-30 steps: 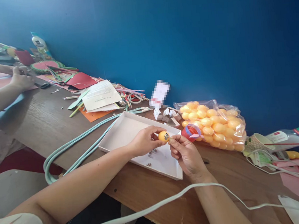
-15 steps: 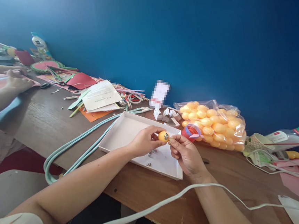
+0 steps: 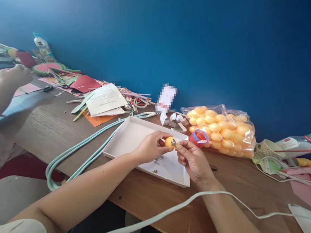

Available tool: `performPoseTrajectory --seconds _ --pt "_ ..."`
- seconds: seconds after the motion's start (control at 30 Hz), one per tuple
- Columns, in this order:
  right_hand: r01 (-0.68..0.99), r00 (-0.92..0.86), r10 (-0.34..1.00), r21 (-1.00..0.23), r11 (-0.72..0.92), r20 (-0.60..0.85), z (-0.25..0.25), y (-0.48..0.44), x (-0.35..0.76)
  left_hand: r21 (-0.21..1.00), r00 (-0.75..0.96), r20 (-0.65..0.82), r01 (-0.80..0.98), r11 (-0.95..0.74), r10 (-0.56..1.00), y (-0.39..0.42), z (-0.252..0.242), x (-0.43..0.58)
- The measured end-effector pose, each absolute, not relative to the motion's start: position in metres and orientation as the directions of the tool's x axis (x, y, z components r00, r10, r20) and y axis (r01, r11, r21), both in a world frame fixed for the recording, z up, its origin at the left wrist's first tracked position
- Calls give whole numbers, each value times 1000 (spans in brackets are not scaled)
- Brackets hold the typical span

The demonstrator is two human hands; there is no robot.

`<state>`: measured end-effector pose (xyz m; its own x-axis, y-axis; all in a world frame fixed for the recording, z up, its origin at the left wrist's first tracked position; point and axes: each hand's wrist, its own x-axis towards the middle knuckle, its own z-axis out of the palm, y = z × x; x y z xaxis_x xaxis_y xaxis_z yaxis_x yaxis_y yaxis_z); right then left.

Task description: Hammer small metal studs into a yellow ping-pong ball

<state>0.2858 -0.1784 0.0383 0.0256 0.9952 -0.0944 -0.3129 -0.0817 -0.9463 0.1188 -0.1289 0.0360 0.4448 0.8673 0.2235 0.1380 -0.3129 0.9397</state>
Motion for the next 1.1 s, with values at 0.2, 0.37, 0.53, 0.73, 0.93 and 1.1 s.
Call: performPoseTrajectory --seconds 0.2,0.37,0.53,0.73,0.93,1.1 --pt "-300 32 995 -951 -79 -93 38 -178 285 940 443 220 142 -310 869 -129 37 119" --pt "-296 32 994 -951 -87 -101 38 -178 285 935 444 230 145 -322 866 -130 36 119" --pt "-286 43 993 -954 -90 -106 38 -178 283 918 447 251 172 -358 859 -130 37 119" --pt "-278 45 994 -957 -83 -99 37 -178 283 931 447 244 140 -337 861 -132 38 120" --pt "-295 1 998 -953 -63 -66 36 -179 282 972 440 156 92 -218 885 -132 41 120" --pt "-300 0 1000 -954 -12 -12 37 -181 281 988 465 111 48 -150 878 -130 40 120"
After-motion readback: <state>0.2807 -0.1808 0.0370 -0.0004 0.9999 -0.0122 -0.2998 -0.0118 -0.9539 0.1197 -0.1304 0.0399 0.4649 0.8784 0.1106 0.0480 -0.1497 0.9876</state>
